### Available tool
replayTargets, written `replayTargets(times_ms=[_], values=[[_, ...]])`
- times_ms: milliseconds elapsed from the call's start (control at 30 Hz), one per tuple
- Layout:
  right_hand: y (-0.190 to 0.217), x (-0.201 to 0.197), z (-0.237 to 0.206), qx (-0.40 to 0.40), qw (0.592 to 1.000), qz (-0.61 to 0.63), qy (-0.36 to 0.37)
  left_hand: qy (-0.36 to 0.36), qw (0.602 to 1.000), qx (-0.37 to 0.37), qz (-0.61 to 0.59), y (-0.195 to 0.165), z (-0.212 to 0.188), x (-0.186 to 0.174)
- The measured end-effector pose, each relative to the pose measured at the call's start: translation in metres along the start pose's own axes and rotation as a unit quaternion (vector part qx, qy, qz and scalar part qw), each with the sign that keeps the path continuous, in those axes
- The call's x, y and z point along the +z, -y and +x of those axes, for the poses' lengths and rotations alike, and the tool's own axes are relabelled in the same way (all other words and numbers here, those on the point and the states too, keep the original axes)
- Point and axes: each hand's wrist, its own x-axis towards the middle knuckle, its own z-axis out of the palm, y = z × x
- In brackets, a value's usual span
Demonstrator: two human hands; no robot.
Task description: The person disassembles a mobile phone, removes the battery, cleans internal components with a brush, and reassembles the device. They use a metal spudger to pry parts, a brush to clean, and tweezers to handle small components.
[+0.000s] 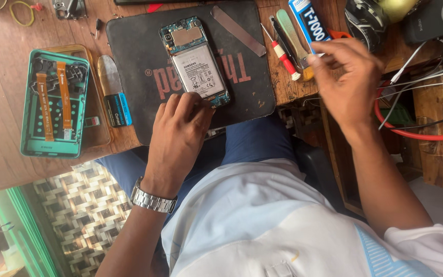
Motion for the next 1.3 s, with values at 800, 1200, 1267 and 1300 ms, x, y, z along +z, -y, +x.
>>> replayTargets(times_ms=[800, 1200, 1267, 1300], values=[[-0.026, 0.035, 0.017, -0.028, 0.992, -0.077, 0.091, -0.058, 0.997, -0.009, -0.043, 0.008, -0.013, 0.009], [0.000, 0.020, 0.035, 0.101, 0.969, 0.218, 0.059, -0.124, 0.982, -0.067, -0.128, 0.006, -0.016, 0.019], [0.008, 0.015, 0.032, 0.133, 0.941, 0.307, 0.041, -0.126, 0.982, -0.066, -0.125, 0.008, -0.016, 0.021], [0.012, 0.014, 0.030, 0.133, 0.929, 0.344, 0.031, -0.127, 0.982, -0.065, -0.122, 0.009, -0.017, 0.022]])
